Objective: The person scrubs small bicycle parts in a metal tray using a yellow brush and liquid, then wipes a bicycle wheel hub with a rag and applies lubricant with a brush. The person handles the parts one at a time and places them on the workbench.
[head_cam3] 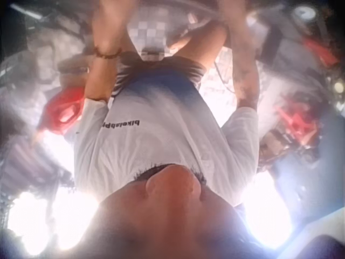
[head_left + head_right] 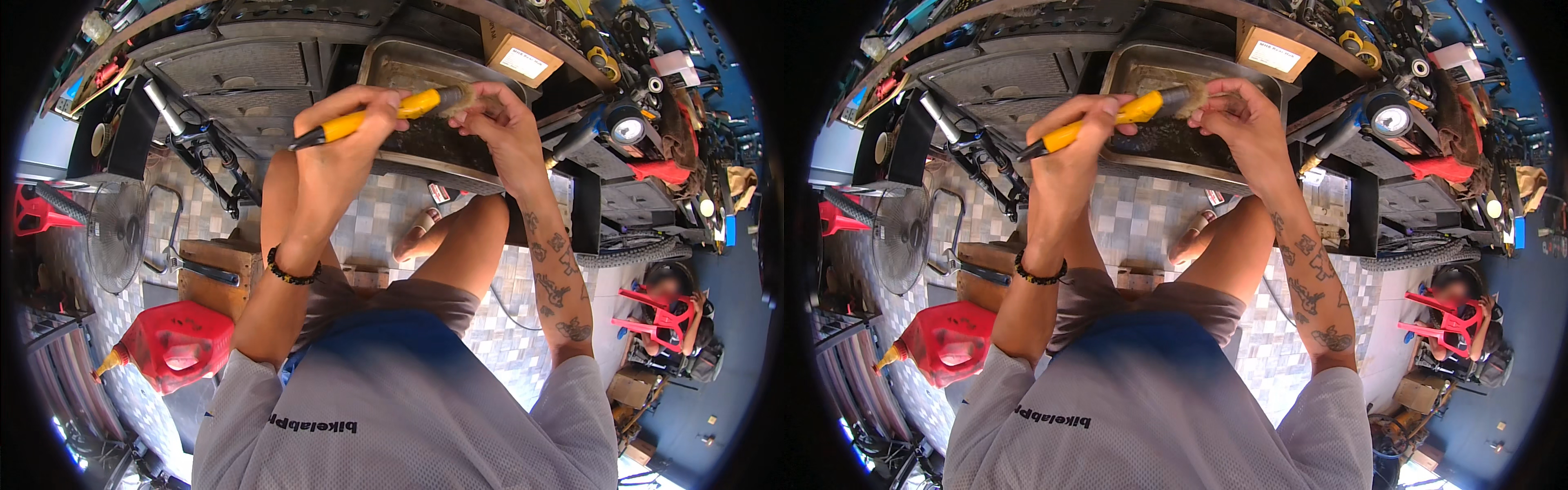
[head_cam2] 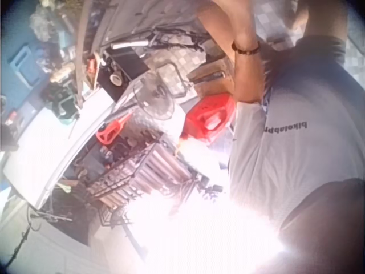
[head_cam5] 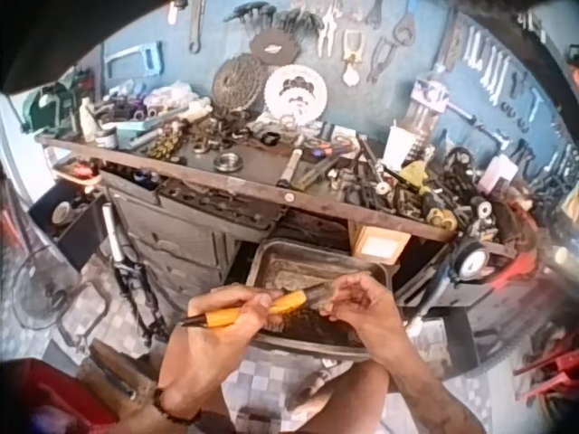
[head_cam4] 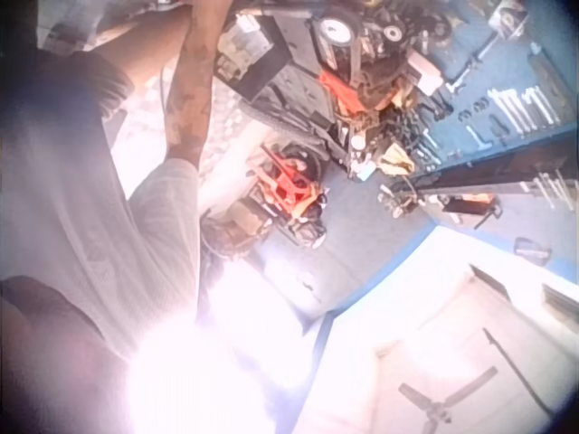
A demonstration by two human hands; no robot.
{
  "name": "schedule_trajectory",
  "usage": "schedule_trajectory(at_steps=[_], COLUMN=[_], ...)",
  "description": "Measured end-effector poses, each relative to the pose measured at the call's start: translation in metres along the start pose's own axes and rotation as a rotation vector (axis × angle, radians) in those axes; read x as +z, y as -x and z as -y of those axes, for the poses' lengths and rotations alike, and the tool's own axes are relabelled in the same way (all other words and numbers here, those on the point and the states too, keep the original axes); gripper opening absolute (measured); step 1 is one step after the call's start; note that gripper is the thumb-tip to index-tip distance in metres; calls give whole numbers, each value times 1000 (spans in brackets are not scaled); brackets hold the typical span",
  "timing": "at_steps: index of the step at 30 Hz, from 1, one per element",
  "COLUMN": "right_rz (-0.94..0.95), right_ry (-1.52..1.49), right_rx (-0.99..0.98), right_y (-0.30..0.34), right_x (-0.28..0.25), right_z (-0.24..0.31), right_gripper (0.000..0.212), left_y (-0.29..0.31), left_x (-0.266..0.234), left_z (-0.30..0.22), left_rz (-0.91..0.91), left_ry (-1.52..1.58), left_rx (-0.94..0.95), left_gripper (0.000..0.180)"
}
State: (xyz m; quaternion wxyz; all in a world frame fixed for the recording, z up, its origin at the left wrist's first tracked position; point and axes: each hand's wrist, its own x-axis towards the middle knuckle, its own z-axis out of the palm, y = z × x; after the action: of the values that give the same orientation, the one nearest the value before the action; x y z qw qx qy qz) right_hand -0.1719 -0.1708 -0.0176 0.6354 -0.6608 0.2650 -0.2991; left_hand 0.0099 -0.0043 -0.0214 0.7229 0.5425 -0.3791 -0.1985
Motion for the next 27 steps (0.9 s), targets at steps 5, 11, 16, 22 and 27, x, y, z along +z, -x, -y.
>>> schedule_trajectory(at_steps=[5,11,16,22,27], right_rz=[-34,54,73,97,30], right_ry=[31,-39,-79,-98,30], right_rx=[83,95,166,149,113], right_y=[2,6,7,9,10], right_x=[1,-7,-16,-10,-8], right_z=[1,4,6,2,2], right_gripper=[31,28,23,21,22], left_y=[-7,-3,4,6,10], left_x=[-5,-12,-18,2,4], left_z=[7,8,0,-1,0], left_rz=[-12,58,169,-44,-16], left_ry=[-295,-467,-632,-253,-376], left_rx=[290,364,491,189,268], left_gripper=[13,6,10,10,11])
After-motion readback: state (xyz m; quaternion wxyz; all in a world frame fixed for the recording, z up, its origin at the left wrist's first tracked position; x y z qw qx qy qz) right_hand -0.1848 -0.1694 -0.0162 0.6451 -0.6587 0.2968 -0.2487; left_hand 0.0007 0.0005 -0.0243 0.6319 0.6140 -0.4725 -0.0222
